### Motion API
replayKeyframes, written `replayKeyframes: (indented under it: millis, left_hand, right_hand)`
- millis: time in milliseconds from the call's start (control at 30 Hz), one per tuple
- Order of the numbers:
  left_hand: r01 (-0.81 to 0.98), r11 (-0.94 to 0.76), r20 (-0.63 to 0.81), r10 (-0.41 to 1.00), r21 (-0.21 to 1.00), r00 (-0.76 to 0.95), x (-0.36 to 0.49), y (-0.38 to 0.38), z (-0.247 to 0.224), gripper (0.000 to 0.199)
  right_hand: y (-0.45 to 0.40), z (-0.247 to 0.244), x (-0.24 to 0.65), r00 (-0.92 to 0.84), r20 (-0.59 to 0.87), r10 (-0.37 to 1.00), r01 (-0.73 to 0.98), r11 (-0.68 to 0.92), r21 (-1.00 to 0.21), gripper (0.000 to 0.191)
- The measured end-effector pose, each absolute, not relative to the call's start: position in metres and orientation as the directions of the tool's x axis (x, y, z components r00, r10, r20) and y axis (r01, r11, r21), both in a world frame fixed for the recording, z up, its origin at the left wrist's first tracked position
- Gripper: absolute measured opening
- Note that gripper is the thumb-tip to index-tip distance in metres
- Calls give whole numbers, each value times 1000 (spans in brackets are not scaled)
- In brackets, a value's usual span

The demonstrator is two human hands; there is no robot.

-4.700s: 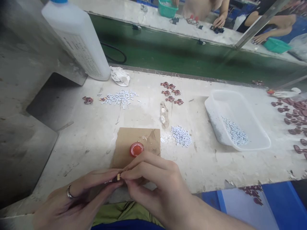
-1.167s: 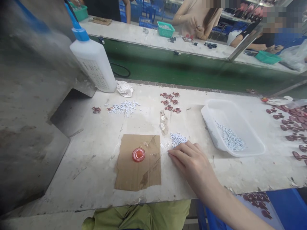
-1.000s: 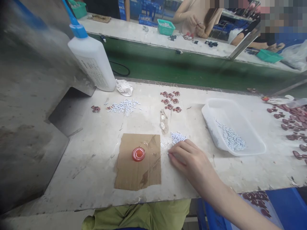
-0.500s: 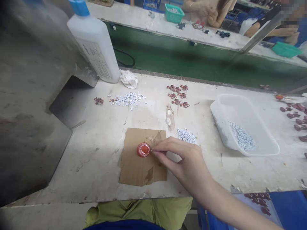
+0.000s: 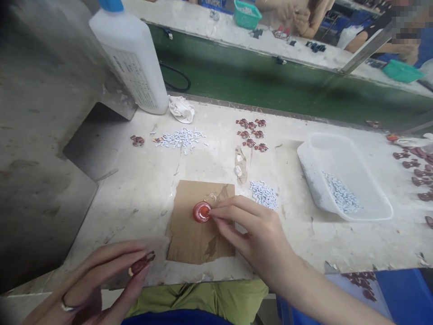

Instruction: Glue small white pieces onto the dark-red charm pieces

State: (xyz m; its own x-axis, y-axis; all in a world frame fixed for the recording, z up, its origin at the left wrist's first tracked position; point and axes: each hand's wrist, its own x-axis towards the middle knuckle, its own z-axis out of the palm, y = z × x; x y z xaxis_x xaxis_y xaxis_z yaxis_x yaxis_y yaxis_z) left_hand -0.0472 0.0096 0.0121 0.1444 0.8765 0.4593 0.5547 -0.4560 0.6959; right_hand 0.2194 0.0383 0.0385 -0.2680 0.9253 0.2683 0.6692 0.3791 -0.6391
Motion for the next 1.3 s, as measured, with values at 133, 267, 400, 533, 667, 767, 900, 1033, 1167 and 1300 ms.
replayKeyframes:
  millis: [133,267,400,533,667,767,900,1033,1167,1300]
  left_hand:
    - [500,-454,400,890,738,217,-36,14,15,28]
    - [379,-463,417,887,802,201,-25,15,12,34]
    - [343,-474,422,880,811,216,-13,16,11,38]
    - [312,-460,407,886,831,223,-9,16,12,44]
    - [296,-451,382,886,842,263,-11,15,14,41]
    - [293,-461,391,881,838,267,-10,15,14,36]
    - [290,-444,394,893,848,216,-5,14,13,35]
    - [278,-437,387,896,856,218,-4,15,11,38]
    - [270,-455,406,887,848,220,-7,15,9,40]
    - [311,-442,401,897,842,187,-8,13,10,31]
  right_hand:
    - [38,37,221,-263,291,920,668,391,-633,21]
    - [36,40,219,-225,302,926,624,376,-685,22]
    - [27,49,209,-168,302,938,495,346,-797,22]
    - [19,53,195,-169,298,939,327,339,-882,19]
    - [19,50,186,-148,309,940,201,334,-921,18]
    - [19,48,183,-152,273,950,172,297,-939,18]
    - [20,48,184,-174,238,956,188,269,-944,18]
    - [20,49,185,-194,239,952,195,276,-941,17]
    - [20,46,184,-207,276,939,226,320,-920,17]
    - [16,43,184,-224,313,923,304,372,-877,16]
